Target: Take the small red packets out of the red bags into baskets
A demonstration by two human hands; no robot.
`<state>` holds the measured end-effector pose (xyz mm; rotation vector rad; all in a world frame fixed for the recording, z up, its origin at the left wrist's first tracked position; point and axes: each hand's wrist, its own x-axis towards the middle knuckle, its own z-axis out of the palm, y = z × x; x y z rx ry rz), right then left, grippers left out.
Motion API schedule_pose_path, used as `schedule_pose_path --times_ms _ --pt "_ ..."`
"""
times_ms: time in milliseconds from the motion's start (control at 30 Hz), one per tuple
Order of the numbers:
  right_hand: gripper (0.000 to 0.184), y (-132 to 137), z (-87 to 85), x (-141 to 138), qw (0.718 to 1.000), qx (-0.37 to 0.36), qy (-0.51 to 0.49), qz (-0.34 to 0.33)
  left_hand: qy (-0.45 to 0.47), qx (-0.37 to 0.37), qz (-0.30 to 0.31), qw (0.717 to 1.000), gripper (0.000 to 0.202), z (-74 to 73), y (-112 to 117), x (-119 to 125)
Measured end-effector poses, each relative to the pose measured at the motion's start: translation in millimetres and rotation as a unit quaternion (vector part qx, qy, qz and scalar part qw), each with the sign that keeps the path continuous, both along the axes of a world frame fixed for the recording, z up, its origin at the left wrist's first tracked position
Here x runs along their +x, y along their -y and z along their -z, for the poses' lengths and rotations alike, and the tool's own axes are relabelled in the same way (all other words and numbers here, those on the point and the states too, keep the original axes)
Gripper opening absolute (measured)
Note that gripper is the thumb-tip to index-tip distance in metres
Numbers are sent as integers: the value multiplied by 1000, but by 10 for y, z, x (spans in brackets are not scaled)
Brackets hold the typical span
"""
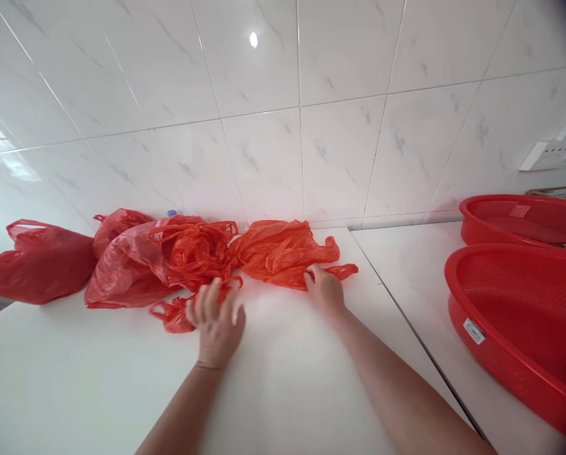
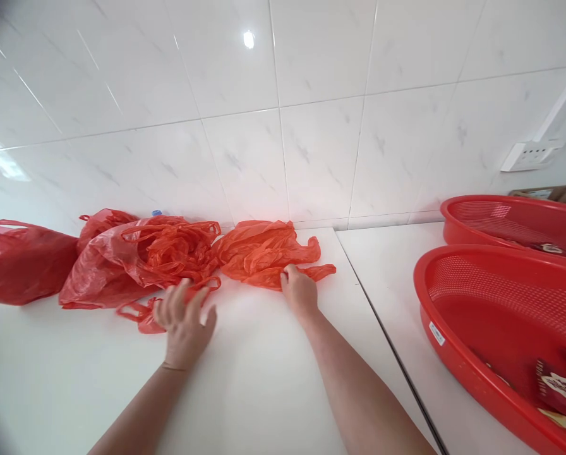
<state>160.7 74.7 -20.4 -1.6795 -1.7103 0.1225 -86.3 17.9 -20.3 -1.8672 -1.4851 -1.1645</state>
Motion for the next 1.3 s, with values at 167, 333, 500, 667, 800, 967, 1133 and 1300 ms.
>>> schedule_pose_path --times_ms 167,333,500,667,800,967,1133,1300 --pt "27 155 41 -334 993 -47 96 -56 -122 -203 218 947 54 84 -165 484" --pt "31 189 -29 -315 993 11 111 -30 -33 -277 213 936 37 43 -382 650" --pt "31 51 -31 -36 990 60 118 -46 -10 -272 248 930 8 32 -378 618" --pt "46 -138 118 203 993 -55 77 69 24 -279 238 930 11 41 -356 568" --pt "56 -211 121 307 985 7 28 173 43 -282 221 933 13 35 -343 553" --pt "30 -147 7 278 993 70 -4 93 65 -272 211 937 15 44 -356 510" --pt "38 -30 -22 125 998 -66 22 11 95 -278 187 937 19 92 -395 444" --pt "37 -71 18 132 994 -64 77 38 75 -278 215 933 37 90 -388 407"
